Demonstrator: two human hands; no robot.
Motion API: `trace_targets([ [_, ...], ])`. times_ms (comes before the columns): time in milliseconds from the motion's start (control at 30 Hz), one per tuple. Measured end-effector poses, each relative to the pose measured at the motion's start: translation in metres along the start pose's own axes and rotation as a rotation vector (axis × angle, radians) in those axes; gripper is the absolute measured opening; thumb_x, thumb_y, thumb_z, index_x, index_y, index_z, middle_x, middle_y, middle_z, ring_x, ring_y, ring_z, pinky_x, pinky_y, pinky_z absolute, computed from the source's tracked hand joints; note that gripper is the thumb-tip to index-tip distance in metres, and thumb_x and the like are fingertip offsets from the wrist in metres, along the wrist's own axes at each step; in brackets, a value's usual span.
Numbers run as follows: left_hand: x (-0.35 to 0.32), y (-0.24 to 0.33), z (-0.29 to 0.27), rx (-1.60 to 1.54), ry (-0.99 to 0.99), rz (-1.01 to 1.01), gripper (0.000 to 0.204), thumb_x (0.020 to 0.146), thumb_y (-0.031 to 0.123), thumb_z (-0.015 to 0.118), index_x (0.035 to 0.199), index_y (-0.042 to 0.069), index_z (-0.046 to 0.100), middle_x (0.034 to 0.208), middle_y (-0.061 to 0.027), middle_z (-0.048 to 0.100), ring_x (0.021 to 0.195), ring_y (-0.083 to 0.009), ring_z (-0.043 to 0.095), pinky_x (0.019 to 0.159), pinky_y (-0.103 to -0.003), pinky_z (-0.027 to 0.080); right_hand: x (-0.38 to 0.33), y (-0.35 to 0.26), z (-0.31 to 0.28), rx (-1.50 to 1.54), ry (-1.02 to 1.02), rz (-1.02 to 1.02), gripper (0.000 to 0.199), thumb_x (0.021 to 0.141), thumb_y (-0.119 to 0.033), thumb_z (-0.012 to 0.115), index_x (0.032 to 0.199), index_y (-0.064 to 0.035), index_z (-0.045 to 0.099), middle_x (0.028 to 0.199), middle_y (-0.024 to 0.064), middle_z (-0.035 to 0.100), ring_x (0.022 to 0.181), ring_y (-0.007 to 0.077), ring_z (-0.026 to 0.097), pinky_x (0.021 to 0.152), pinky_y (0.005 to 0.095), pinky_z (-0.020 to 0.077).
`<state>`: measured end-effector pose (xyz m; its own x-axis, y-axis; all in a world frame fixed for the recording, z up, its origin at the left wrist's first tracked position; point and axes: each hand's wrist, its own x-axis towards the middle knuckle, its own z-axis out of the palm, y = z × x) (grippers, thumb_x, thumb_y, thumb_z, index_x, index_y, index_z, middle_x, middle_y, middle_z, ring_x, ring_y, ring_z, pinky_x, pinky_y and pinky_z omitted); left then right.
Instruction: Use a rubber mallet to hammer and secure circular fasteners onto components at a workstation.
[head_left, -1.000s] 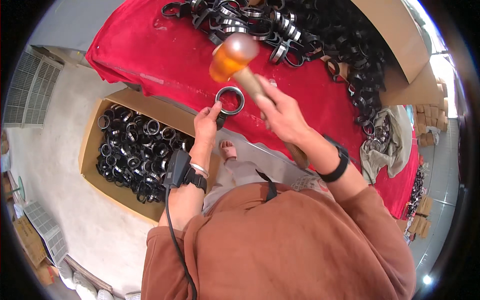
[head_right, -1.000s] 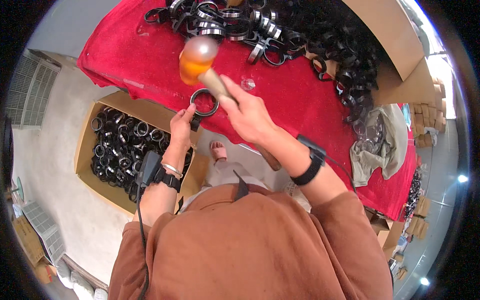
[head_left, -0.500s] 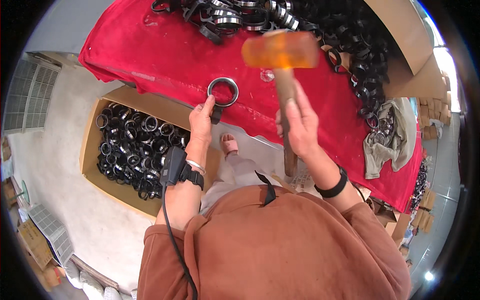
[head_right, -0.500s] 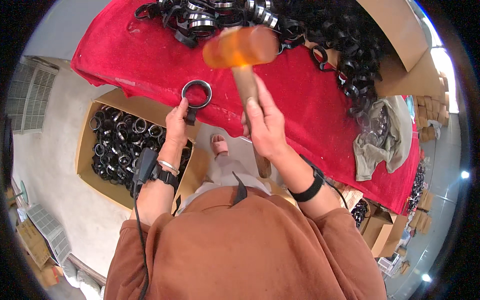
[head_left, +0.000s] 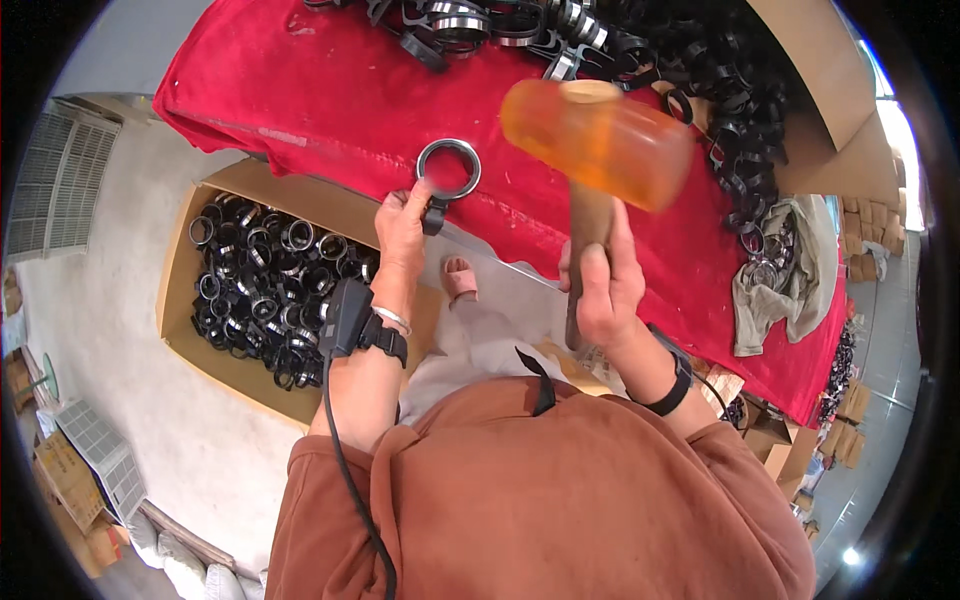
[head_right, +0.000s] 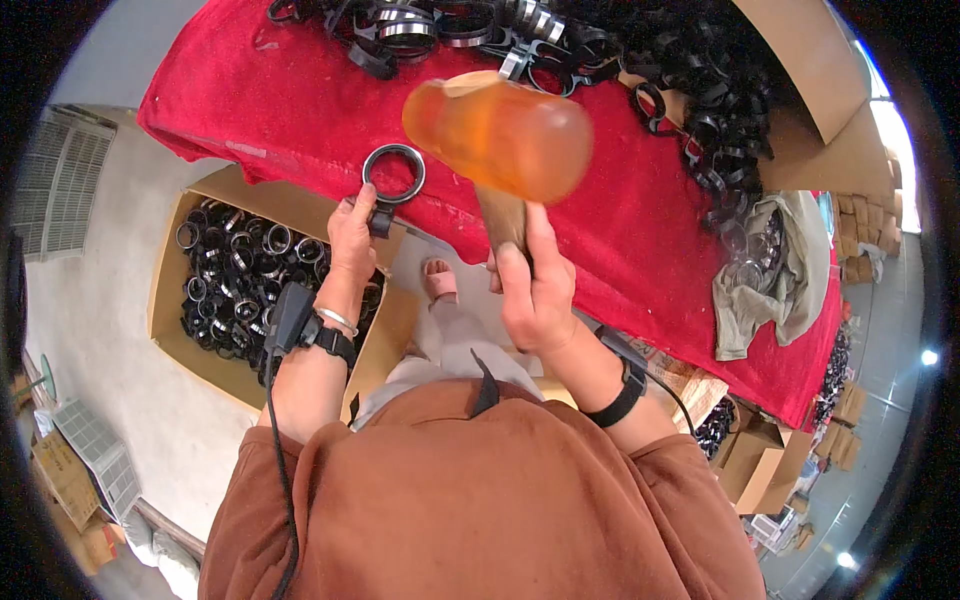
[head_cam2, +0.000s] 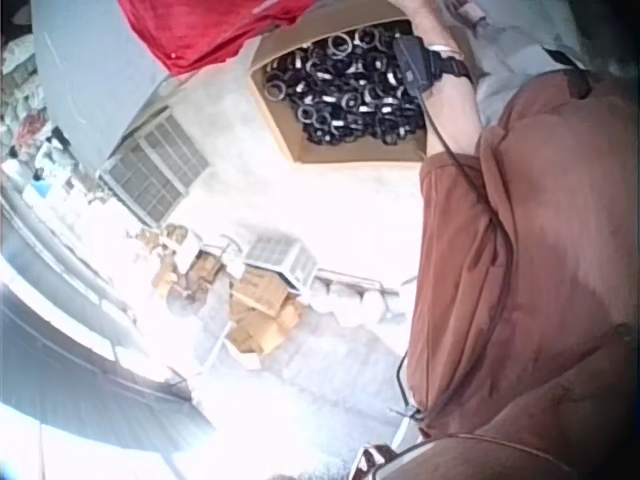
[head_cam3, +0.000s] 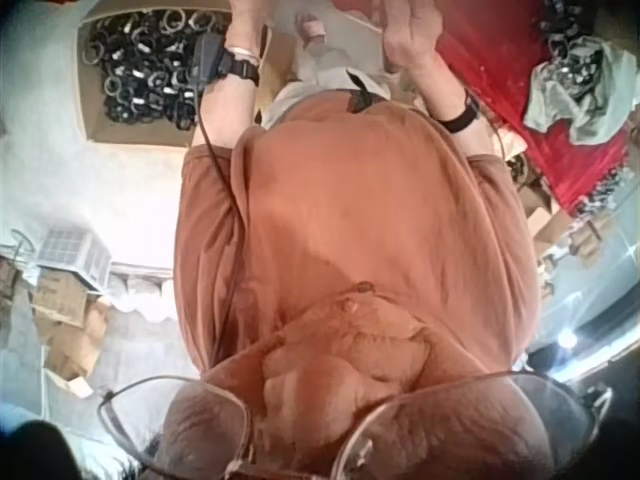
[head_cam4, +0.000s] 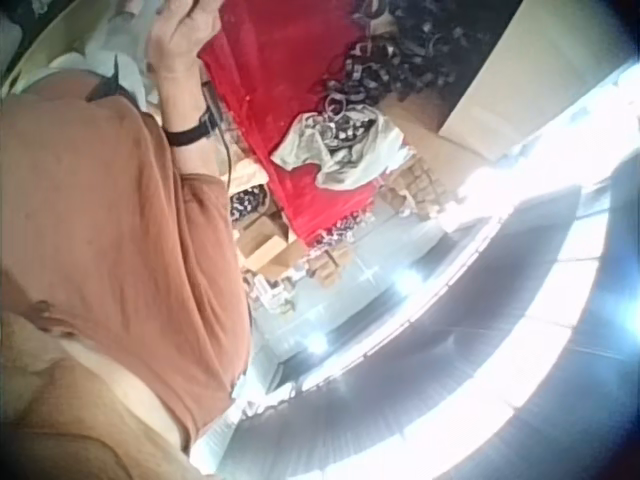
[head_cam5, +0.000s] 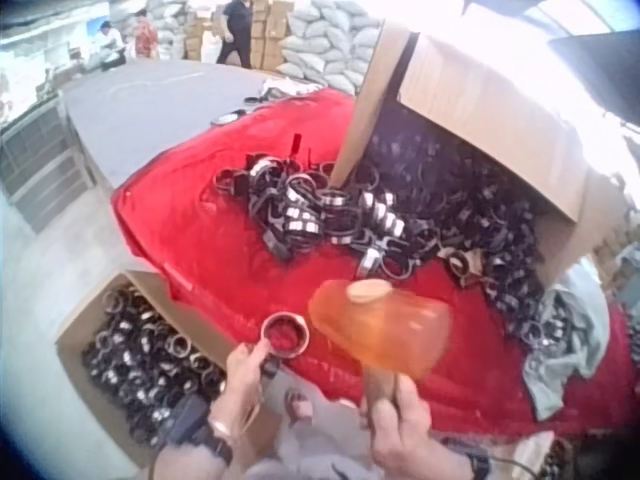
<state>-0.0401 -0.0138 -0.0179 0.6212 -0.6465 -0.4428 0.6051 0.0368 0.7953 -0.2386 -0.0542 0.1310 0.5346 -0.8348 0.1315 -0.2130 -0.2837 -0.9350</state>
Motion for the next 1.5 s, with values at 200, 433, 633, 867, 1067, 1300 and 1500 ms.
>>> trace_targets([
  [200, 0.002, 0.003, 0.007, -0.028, -0.018, 0.035, 0.031, 0.082, 0.026, 0.068, 0.085, -0.002, 0.056, 0.077, -0.003, 0.056, 0.067, -0.0094, 0.049, 0.061, -0.025, 0.039, -0.027, 0.067, 0.01, -0.309, -0.16, -0.056, 0.054, 0.089, -0.008, 0.043, 0.141, -0.0071, 0.027, 0.076, 0.0056, 0.057, 0.059, 0.0118, 0.052, 0.057, 0.0247, 0.045],
  [433, -0.038, 0.044, -0.071, 0.295, 0.008, 0.157, 0.02, 0.082, 0.02, 0.063, 0.082, 0.0, 0.06, 0.077, -0.0015, 0.056, 0.073, -0.0093, 0.049, 0.067, -0.023, 0.039, -0.032, 0.035, -0.044, -0.18, -0.158, 0.349, 0.051, 0.09, -0.015, 0.047, 0.138, -0.0081, 0.033, 0.075, 0.0121, 0.059, 0.065, 0.0214, 0.06, 0.064, 0.0318, 0.0479],
  [633, -0.03, 0.075, -0.176, 1.387, 0.228, 0.525, 0.019, 0.083, 0.013, 0.061, 0.092, -0.004, 0.061, 0.084, -0.0134, 0.06, 0.081, -0.0216, 0.056, 0.072, -0.032, 0.045, -0.028, 0.039, -0.082, -0.079, 0.004, 0.378, 0.05, 0.091, -0.013, 0.046, 0.139, -0.0099, 0.033, 0.065, 0.0016, 0.051, 0.054, 0.0081, 0.05, 0.052, 0.0243, 0.0448],
  [867, 0.026, 0.102, 0.169, 1.062, -0.301, 1.144, 0.011, 0.079, 0.01, 0.064, 0.085, 0.002, 0.059, 0.086, -0.0127, 0.06, 0.08, -0.0303, 0.058, 0.069, -0.036, 0.048, -0.015, 0.084, -0.1, 0.075, 0.149, 0.521, 0.047, 0.092, -0.015, 0.045, 0.137, -0.0079, 0.034, 0.066, 0.0018, 0.051, 0.052, 0.0079, 0.049, 0.05, 0.0238, 0.0441],
  [1067, 0.09, 0.08, 0.291, 1.791, -0.487, 1.153, 0.015, 0.082, 0.015, 0.052, 0.093, 0.006, 0.058, 0.095, -0.0112, 0.062, 0.087, -0.0293, 0.062, 0.068, -0.041, 0.051, -0.021, 0.099, -0.095, -0.083, 0.111, 0.422, 0.046, 0.093, -0.016, 0.043, 0.137, -0.007, 0.033, 0.065, 0.0008, 0.049, 0.052, 0.0074, 0.047, 0.047, 0.0231, 0.0424],
  [1300, 0.107, 0.095, 0.286, 2.003, -0.506, 1.023, 0.021, 0.085, 0.012, 0.045, 0.102, 0.003, 0.052, 0.098, -0.0205, 0.06, 0.082, -0.033, 0.065, 0.067, -0.043, 0.053, -0.02, 0.091, -0.096, -0.113, 0.108, 0.517, 0.046, 0.09, -0.021, 0.048, 0.132, -0.0051, 0.038, 0.074, 0.0161, 0.059, 0.069, 0.0245, 0.062, 0.066, 0.0338, 0.0484],
  [1500, 0.08, 0.14, 0.17, 1.288, -0.297, 0.193, 0.028, 0.079, 0.014, 0.058, 0.095, -0.008, 0.052, 0.081, -0.019, 0.061, 0.071, -0.0316, 0.065, 0.06, -0.04, 0.054, -0.019, 0.093, -0.092, -0.058, 0.146, 0.501, 0.043, 0.092, -0.02, 0.048, 0.132, -0.0051, 0.04, 0.065, 0.0061, 0.055, 0.057, 0.012, 0.054, 0.053, 0.0281, 0.0457],
])
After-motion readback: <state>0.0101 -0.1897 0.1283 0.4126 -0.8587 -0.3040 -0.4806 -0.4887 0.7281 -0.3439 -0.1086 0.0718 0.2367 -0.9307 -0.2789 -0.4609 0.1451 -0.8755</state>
